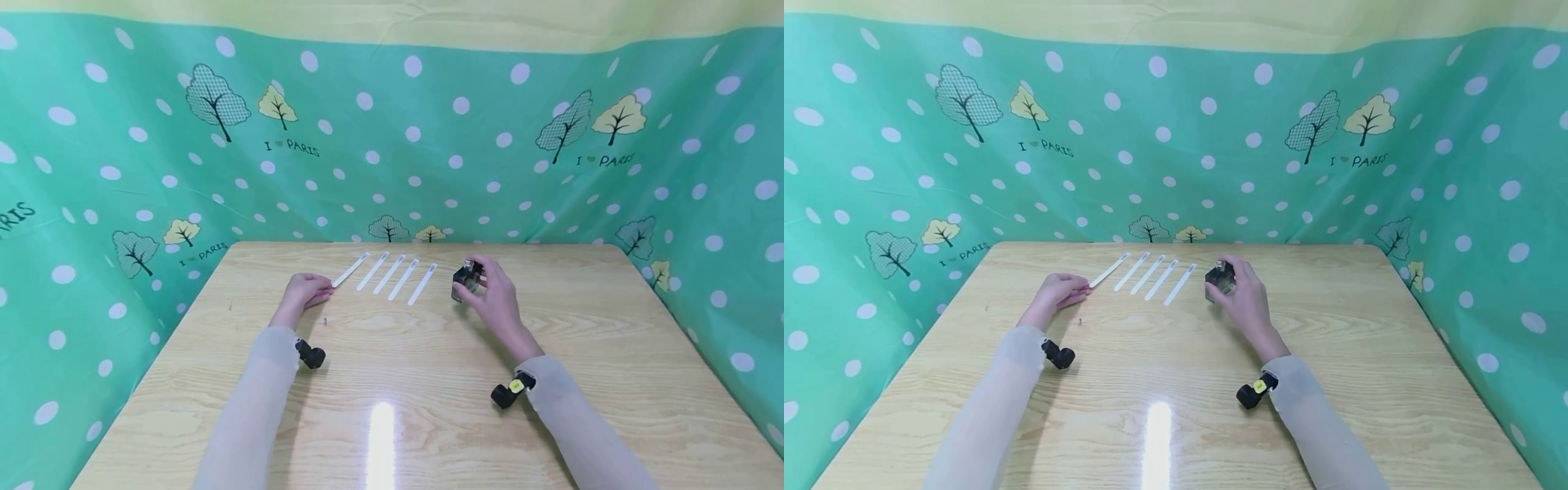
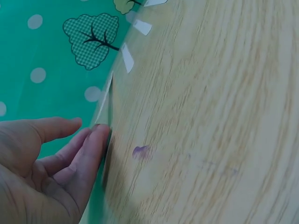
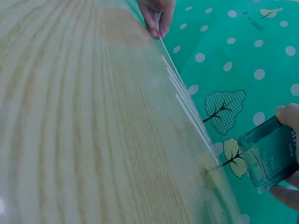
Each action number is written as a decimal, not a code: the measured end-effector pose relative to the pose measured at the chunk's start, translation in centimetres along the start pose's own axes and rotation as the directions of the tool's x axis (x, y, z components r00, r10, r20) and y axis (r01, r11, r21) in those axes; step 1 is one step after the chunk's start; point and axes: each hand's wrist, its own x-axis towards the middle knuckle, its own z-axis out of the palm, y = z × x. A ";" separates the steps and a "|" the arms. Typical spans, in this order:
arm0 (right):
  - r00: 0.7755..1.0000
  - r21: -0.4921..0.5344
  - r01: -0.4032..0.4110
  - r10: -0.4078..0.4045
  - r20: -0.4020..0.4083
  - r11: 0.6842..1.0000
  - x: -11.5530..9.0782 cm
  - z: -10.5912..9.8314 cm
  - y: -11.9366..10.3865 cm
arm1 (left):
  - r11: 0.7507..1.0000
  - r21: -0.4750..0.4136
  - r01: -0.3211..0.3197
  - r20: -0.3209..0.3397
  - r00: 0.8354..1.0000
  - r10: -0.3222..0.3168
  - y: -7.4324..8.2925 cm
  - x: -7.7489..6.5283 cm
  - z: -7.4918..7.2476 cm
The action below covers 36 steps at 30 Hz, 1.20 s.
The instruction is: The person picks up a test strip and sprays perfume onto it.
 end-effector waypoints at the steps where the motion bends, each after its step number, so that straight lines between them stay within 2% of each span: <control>1: 1.000 0.000 -0.011 0.011 0.003 1.000 0.1 0.0 0.2 | 1.000 0.019 -0.009 -0.005 1.000 0.009 0.0 0.0 -0.1; 5: 0.998 0.013 -0.058 0.058 0.015 0.998 0.4 0.0 0.8 | 0.996 0.082 -0.043 -0.019 0.999 0.044 -0.2 -0.1 -0.2; 15: 0.988 0.139 -0.150 0.142 0.069 0.979 0.7 -0.1 2.7 | 0.996 0.079 -0.028 -0.030 0.999 0.031 -0.8 0.0 -0.6; 25: 0.986 0.214 -0.148 0.128 0.105 0.966 0.7 0.1 3.8 | 0.997 0.069 -0.040 -0.025 0.999 0.042 -0.7 -0.3 -0.6; 36: 0.982 0.224 -0.162 0.134 0.134 0.961 0.8 0.4 4.1 | 0.997 0.053 -0.052 -0.022 0.998 0.053 -0.3 -0.5 -0.5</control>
